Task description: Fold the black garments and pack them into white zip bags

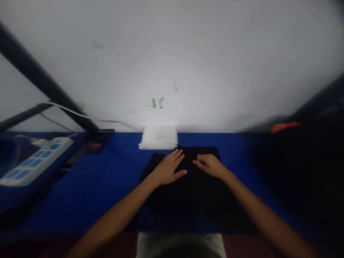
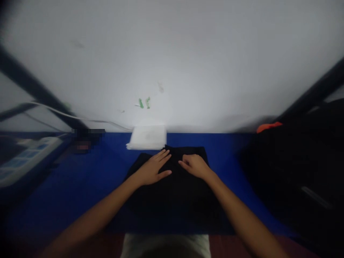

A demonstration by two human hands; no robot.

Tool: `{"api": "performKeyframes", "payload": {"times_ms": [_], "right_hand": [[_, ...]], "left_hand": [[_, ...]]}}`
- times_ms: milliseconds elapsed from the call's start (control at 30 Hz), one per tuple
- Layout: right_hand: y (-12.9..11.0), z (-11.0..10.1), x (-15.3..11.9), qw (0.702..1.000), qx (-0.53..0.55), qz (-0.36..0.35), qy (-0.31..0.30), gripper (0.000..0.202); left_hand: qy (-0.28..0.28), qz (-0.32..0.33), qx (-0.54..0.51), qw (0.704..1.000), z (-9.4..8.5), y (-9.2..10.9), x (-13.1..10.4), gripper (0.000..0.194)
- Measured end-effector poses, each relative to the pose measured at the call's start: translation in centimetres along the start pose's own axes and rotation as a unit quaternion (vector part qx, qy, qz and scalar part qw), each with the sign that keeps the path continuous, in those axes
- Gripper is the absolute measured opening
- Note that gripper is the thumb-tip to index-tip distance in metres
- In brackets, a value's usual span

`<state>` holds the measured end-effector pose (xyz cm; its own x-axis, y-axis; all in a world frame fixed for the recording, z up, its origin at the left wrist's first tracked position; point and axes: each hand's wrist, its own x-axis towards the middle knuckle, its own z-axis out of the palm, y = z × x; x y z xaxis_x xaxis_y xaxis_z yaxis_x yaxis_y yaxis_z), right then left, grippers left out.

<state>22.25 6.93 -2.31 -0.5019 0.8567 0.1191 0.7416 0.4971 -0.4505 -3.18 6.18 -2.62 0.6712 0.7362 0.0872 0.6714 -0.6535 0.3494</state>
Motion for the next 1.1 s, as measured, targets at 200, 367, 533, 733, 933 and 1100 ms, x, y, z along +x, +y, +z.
{"api": "performKeyframes", "payload": {"times_ms": [200,367,533,733,933,1100], "right_hand": [[0.02,-0.06,-0.11,1.0,0.027,0.001,0.001,0.038],[-0.15,-0.18,-0.18,1.0,0.029,0.003,0.005,0.037],[-0.22,-0.25,-0.25,0.999,0.031,0.002,0.005,0.037],[-0.19,-0.29,-0.27,0.999,0.033,0.003,0.004,0.036],[-0.4,-0.42,-0.32,0.999,0.039,0.008,0.004,0.035],[-0.31,-0.33,-0.33,0.999,0.032,0.006,0.004,0.036]], "left_hand": [[0.01,0.001,-0.008,1.0,-0.05,0.04,-0.05,0.07],[0.011,0.0,-0.012,1.0,0.02,-0.03,0.0,0.069],[0.002,-0.008,-0.014,1.0,-0.17,0.11,-0.03,0.07],[0.001,-0.009,-0.012,1.0,-0.3,0.18,-0.03,0.069],[-0.003,-0.011,-0.009,1.0,-0.3,0.14,0.0,0.07],[0.005,-0.005,-0.011,1.0,-0.28,0.11,0.01,0.07]]}}
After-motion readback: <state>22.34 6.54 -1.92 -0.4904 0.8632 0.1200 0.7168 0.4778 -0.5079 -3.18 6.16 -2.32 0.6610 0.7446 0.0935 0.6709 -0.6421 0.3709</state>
